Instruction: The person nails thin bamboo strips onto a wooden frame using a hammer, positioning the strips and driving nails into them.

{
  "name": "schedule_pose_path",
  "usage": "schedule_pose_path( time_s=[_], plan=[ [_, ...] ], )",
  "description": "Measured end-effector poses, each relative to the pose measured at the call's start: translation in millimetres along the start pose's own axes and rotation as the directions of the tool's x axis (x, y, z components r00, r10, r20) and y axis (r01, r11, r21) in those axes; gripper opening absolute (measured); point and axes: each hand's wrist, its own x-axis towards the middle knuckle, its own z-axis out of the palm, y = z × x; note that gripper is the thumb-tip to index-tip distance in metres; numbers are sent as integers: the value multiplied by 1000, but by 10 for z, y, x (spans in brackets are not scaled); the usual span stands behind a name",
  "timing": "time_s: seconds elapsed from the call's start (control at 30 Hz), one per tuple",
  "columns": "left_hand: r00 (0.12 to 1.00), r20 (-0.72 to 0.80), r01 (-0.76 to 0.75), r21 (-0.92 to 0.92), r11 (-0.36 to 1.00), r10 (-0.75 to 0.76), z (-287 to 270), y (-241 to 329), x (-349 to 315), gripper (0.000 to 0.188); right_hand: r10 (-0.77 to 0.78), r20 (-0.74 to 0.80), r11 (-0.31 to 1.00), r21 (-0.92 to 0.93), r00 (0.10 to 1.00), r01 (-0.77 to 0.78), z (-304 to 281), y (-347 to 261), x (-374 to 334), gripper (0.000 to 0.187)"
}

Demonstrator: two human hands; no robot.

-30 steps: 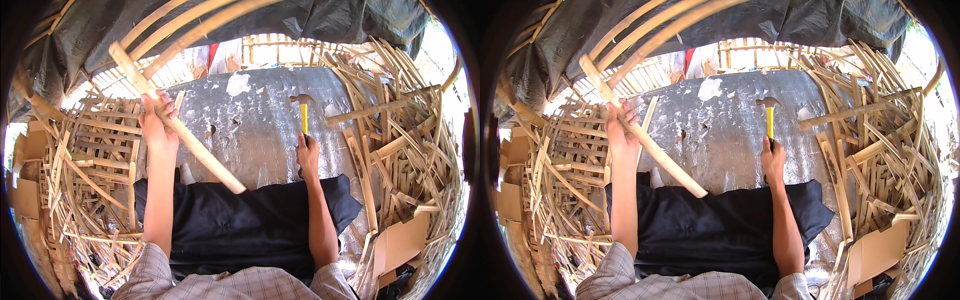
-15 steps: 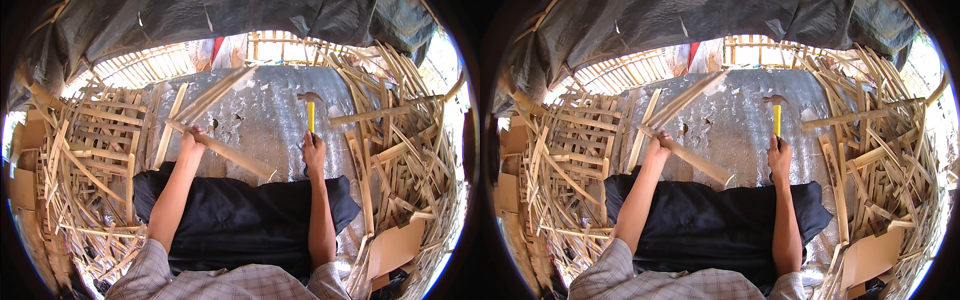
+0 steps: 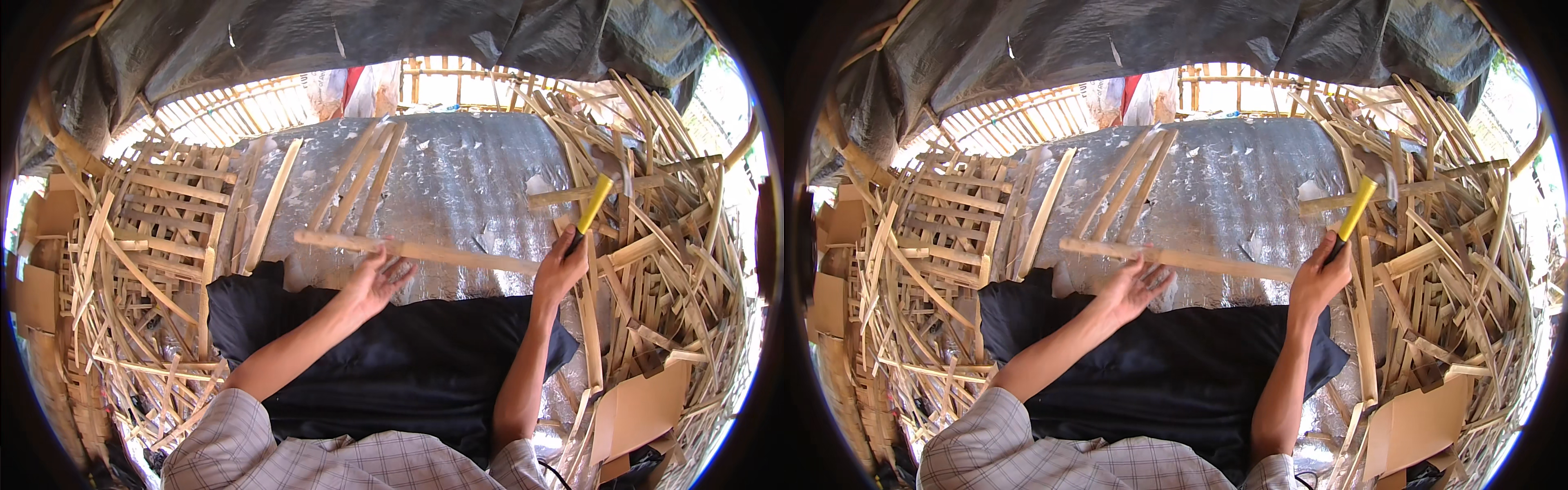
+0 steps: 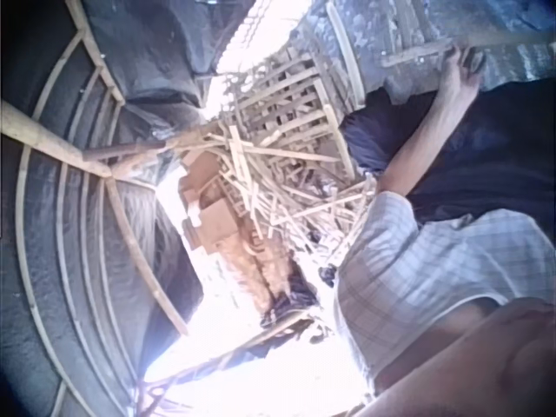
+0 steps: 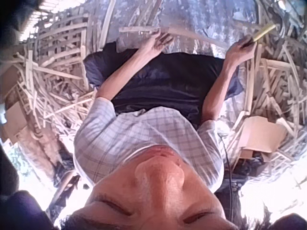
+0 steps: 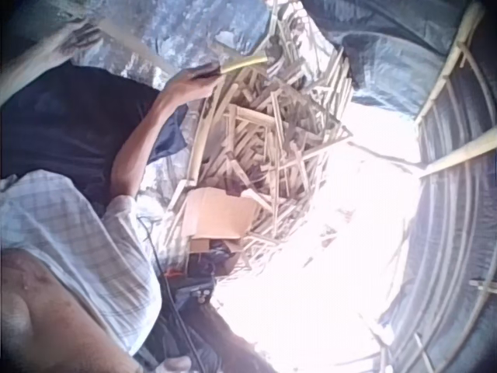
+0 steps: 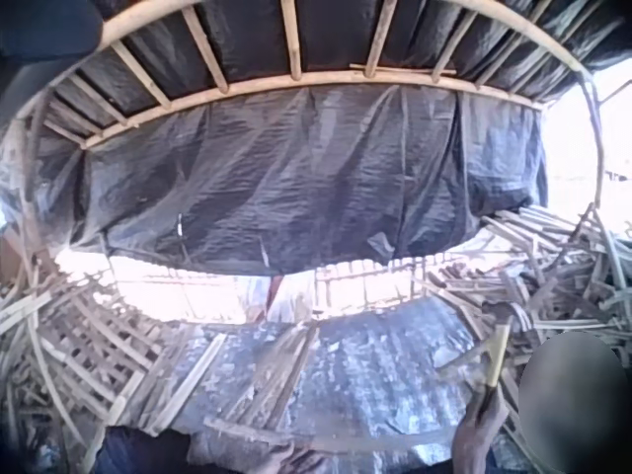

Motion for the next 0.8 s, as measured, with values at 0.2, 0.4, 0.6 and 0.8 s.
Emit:
schedule_pose_path(
  time_s=[0.2, 0.4, 0.6, 0.8],
  plan=[
    [941, 220, 233, 126, 964, -256, 56, -439, -254, 37, 194, 190, 858, 443, 962, -260, 55, -204, -252, 31],
    [869, 218, 143, 748, 648, -443, 199, -81, -409, 22, 283, 633, 851, 181, 720, -493, 255, -151, -489, 36],
    [606, 669, -485, 740, -467, 430, -144, 880, 87, 29, 333, 874, 718, 7, 353, -696, 382, -208, -771, 38],
    [880, 130, -50, 982, -182, 457, -497, 1179, 477, 82, 266, 959, 745, -138, 101, -652, 281, -263, -1069, 41]
  ],
)
